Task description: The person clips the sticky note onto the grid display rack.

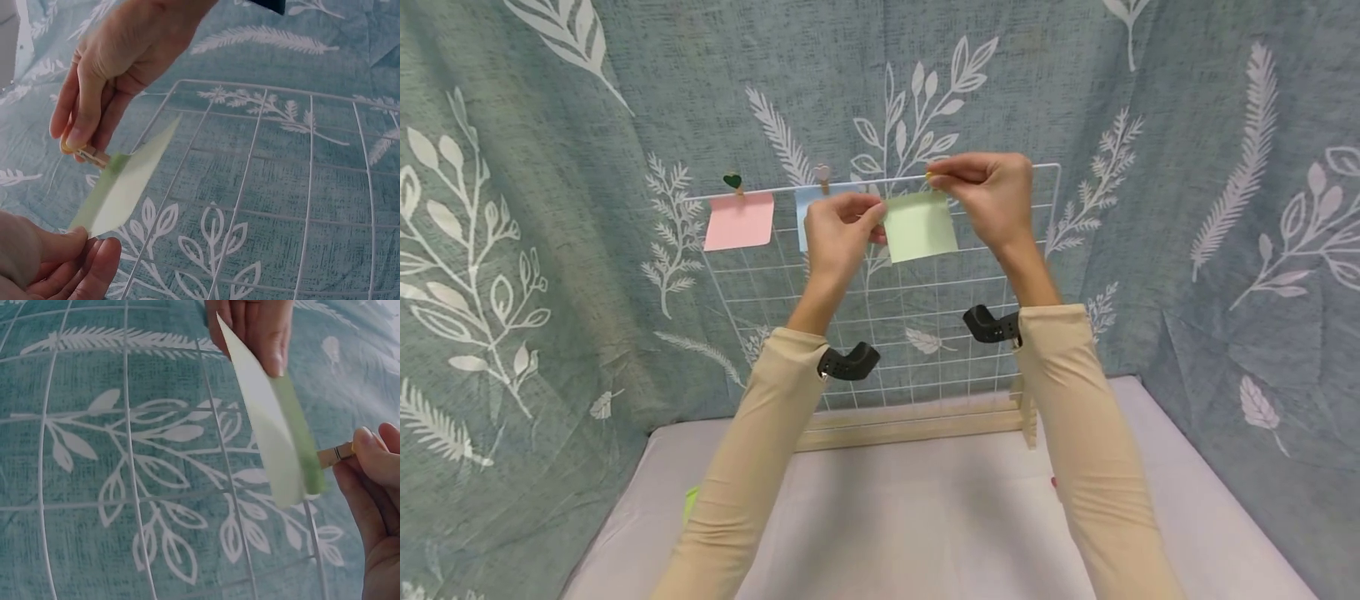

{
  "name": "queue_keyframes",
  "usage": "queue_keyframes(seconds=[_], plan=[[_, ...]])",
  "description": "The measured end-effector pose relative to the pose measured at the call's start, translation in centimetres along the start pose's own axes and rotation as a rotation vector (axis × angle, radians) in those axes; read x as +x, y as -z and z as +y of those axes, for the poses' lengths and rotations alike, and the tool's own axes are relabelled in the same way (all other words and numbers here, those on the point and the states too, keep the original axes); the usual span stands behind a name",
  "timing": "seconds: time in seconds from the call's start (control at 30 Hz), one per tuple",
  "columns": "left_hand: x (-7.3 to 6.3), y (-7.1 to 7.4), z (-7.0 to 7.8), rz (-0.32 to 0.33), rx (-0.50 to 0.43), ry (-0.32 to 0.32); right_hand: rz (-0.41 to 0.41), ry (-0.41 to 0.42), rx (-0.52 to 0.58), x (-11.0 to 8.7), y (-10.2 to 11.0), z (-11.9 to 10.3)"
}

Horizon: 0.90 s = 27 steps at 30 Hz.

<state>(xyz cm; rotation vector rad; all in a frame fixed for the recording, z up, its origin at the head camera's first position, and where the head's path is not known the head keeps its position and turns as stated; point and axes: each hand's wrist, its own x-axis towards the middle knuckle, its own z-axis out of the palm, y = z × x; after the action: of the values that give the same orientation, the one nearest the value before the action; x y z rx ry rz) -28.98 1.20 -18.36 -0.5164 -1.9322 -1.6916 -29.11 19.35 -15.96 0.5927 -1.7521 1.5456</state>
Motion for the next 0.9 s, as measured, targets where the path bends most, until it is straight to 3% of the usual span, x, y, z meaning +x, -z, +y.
queue_keyframes(seconds=[0.17, 0.47, 0.63, 0.9], plan=[[0.4, -0.4, 0.1, 0.023, 0.038, -0.036, -0.002, 0.011, 0.013, 0.2, -0.6, 0.4], [1.0, -0.8, 0.3, 0.087, 0.241, -0.134, -0.006, -0.006, 0.047, 1.1, -1.3, 0.5], [1.2, -0.9, 0.5, 0.098, 0.299, -0.126, -0.011, -0.01, 0.08, 1.2, -1.3, 0.6], [1.2, -1.1, 0.4, 0.124, 0.29, -0.126, -0.017, -0.004, 0.132, 1.4, -1.7, 0.8]])
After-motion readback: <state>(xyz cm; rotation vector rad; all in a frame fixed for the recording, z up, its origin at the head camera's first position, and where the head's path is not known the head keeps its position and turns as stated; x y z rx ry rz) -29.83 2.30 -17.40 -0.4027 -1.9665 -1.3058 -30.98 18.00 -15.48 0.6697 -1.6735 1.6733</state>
